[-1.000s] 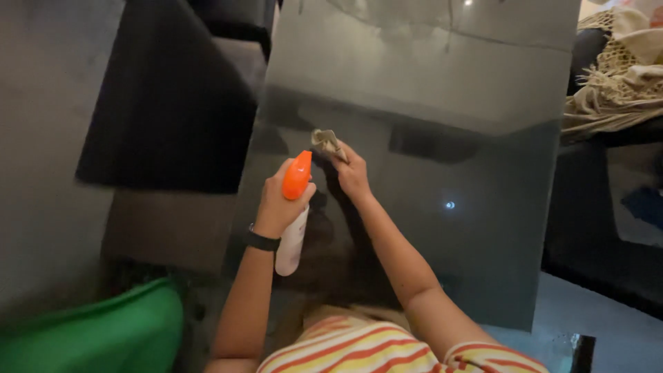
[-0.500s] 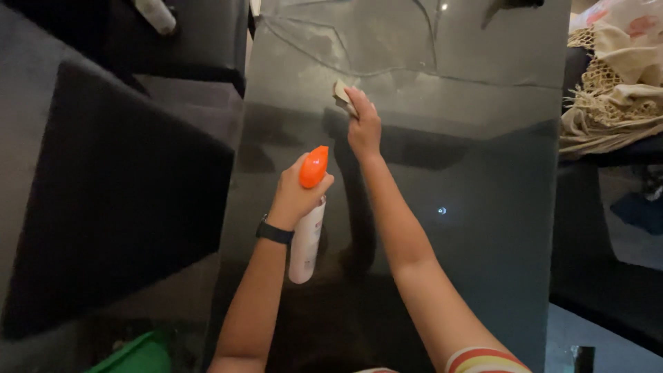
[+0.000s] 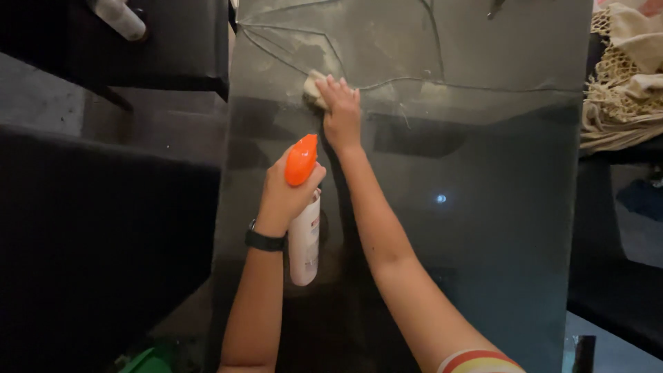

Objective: Wiping a dark table surface with a cleaning spray and a cloth.

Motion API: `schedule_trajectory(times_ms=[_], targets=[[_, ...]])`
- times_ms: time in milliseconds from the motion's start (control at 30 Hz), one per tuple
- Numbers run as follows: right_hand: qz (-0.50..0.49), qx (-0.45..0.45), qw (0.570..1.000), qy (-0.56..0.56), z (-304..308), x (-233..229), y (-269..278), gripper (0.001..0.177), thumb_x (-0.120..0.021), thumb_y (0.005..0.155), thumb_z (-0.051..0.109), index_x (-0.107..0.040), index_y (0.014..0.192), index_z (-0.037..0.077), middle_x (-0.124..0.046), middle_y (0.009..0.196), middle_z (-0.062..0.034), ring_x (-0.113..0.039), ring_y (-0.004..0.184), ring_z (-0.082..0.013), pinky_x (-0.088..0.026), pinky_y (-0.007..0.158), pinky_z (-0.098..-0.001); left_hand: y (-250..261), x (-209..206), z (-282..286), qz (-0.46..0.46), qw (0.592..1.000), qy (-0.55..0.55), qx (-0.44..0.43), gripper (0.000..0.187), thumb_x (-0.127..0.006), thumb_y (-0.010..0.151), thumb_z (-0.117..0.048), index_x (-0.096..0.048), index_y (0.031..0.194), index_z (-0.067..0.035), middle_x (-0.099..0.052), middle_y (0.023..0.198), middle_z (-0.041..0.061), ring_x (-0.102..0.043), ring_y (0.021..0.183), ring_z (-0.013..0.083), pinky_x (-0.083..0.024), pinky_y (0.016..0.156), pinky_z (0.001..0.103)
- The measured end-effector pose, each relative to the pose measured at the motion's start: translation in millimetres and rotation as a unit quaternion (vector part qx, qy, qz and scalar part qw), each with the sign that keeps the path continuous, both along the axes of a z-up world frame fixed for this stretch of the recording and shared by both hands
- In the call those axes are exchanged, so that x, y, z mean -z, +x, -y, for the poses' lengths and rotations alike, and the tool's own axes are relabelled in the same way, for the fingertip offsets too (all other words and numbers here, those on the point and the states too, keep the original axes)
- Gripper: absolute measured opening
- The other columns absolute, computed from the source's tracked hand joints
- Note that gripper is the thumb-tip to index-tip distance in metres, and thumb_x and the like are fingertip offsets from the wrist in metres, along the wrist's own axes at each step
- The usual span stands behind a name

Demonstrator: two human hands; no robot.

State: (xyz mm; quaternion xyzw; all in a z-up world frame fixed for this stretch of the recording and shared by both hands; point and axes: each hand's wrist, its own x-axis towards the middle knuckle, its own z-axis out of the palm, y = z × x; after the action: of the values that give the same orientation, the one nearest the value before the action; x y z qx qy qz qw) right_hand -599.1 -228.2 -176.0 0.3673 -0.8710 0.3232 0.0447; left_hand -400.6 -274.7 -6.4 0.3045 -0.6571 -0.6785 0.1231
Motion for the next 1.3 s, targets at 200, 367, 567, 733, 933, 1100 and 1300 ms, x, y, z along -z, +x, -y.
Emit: schedule_trajectory(times_ms=[200,367,567,733,933,1100,1300], targets=[[-0.076,-0.099,0.992,0.0,-31.3,-14.2,93.5,0.048,-0.057,0.092,0.007,-0.059,0.14,0.006,-0.056,0.142,-0.0211,-0.05,0.133,-0.0406,-0.035,0.116,-0.0542,4.1,6.3,9.9,-0.016,0.999,0.013,-0.03,0.022,-0.073,0.084,-0.014,-0.067,0.102,-0.003,-0.07,0.077,0.002,-0.069,0.059,0.0088,-0.056,0.054,0.028],[0.101,-0.254,0.957,-0.102,-64.6,-62.6,162.7,0.045,-0.063,0.092,0.012,-0.056,0.135,0.0,-0.055,0.143,-0.024,-0.049,0.136,-0.0477,-0.037,0.117,-0.0516,23.8,1.9,25.3,-0.078,0.985,-0.15,-0.036,0.025,-0.074,0.088,-0.008,-0.067,0.111,0.0,-0.074,0.09,0.004,-0.072,0.078,0.0109,-0.057,0.071,0.027],[0.058,-0.165,0.981,-0.089,10.2,-45.4,40.2,0.046,-0.051,0.096,-0.004,-0.064,0.137,0.012,-0.064,0.142,-0.0137,-0.054,0.141,-0.0356,-0.034,0.124,-0.0498,22.8,-2.3,39.5,-0.003,0.997,0.035,-0.063,0.025,-0.073,0.085,-0.008,-0.066,0.108,-0.003,-0.069,0.082,0.001,-0.065,0.06,0.0072,-0.054,0.054,0.025],[0.028,-0.149,0.987,-0.048,68.6,-26.8,6.8,0.055,-0.051,0.088,-0.007,-0.065,0.136,0.014,-0.061,0.145,-0.0132,-0.05,0.141,-0.0379,-0.032,0.121,-0.053,17.4,6.7,48.2,0.014,0.99,0.106,-0.094,0.024,-0.072,0.084,-0.006,-0.065,0.107,-0.003,-0.067,0.081,0.001,-0.062,0.057,0.0069,-0.051,0.049,0.025],[-0.031,-0.177,0.983,-0.026,53.9,-14.8,58.2,0.054,-0.052,0.086,-0.006,-0.065,0.135,0.01,-0.059,0.147,-0.0161,-0.049,0.14,-0.0399,-0.032,0.121,-0.0536,27.1,6.8,63.4,0.01,0.994,0.062,-0.086,0.022,-0.071,0.085,-0.008,-0.066,0.106,-0.001,-0.068,0.081,0.002,-0.066,0.06,0.008,-0.054,0.053,0.025],[0.007,-0.25,0.968,0.002,9.4,-44.0,123.3,0.039,-0.062,0.092,0.006,-0.061,0.13,-0.002,-0.06,0.135,-0.0233,-0.051,0.127,-0.0454,-0.038,0.117,-0.0516,35.1,13.9,76.0,-0.044,0.995,-0.026,-0.081,0.02,-0.07,0.088,-0.007,-0.067,0.106,0.0,-0.07,0.083,0.003,-0.069,0.066,0.0097,-0.057,0.061,0.027],[0.099,-0.226,0.965,-0.095,76.7,-36.9,51.2,0.044,-0.053,0.081,-0.008,-0.07,0.119,0.007,-0.072,0.128,-0.0134,-0.066,0.124,-0.0341,-0.051,0.109,-0.0405,38.8,5.6,84.7,0.006,0.994,0.026,-0.102,0.023,-0.071,0.085,-0.009,-0.067,0.104,0.002,-0.069,0.082,0.006,-0.069,0.063,0.0106,-0.057,0.057,0.028]])
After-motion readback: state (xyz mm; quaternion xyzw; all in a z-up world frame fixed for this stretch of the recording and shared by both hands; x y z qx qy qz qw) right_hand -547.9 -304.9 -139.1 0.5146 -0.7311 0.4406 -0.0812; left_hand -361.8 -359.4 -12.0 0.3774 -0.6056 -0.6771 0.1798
